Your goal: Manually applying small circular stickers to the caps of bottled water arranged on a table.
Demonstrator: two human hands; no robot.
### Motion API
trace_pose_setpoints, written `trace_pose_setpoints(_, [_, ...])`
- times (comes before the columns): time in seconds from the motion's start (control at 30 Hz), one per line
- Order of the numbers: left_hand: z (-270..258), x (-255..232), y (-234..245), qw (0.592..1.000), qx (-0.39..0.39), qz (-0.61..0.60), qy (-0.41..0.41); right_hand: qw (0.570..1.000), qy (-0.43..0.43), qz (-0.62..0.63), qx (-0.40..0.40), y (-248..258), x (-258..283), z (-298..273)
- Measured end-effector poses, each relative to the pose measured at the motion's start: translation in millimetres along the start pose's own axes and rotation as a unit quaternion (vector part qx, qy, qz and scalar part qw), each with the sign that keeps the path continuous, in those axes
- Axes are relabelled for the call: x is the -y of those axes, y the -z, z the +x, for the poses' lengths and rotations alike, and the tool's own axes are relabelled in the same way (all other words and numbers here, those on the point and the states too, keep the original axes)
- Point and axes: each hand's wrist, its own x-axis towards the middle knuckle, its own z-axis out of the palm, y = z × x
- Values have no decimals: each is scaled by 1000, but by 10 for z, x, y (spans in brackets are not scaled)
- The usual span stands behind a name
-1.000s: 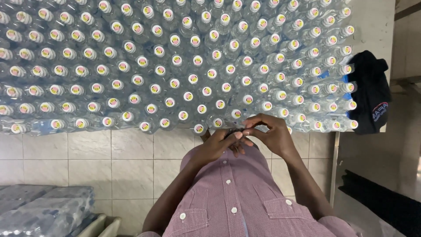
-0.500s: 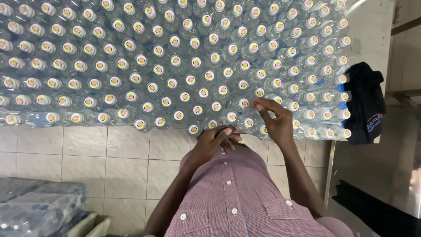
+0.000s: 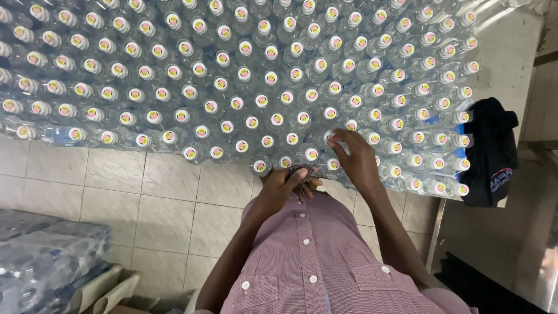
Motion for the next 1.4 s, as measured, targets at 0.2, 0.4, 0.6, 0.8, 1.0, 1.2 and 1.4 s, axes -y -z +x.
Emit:
trace_pose_setpoints(0.2, [-15, -42, -17, 1000, 7, 12, 2, 998, -19, -53, 34, 23, 36, 1])
trace_pose_setpoints(0.4, [-56, 109, 105, 1000, -12, -18, 13, 977, -75, -106, 171, 208, 388, 180])
trace_pose_setpoints(0.6, [-120, -68, 45, 997, -20, -65, 22, 977, -112, -64, 171, 260, 377, 156])
trace_pose_setpoints(0.8, [-133, -38, 28, 996, -29, -82, 15, 978, 34, -152, 135, 273, 308, 84])
trace_pose_setpoints(1.0, [-139, -12, -146, 997, -18, -70, 16, 996, 60, 15, 59, 442, 555, -172])
trace_pose_setpoints(1.2, [-58, 447, -163, 998, 22, -20, 54, 957, -44, 245, 146, 350, 517, -303])
trace_pose_setpoints(1.4, [-103, 416, -150, 998, 15, 2, 58, 963, -83, 206, 151, 442, 636, -258])
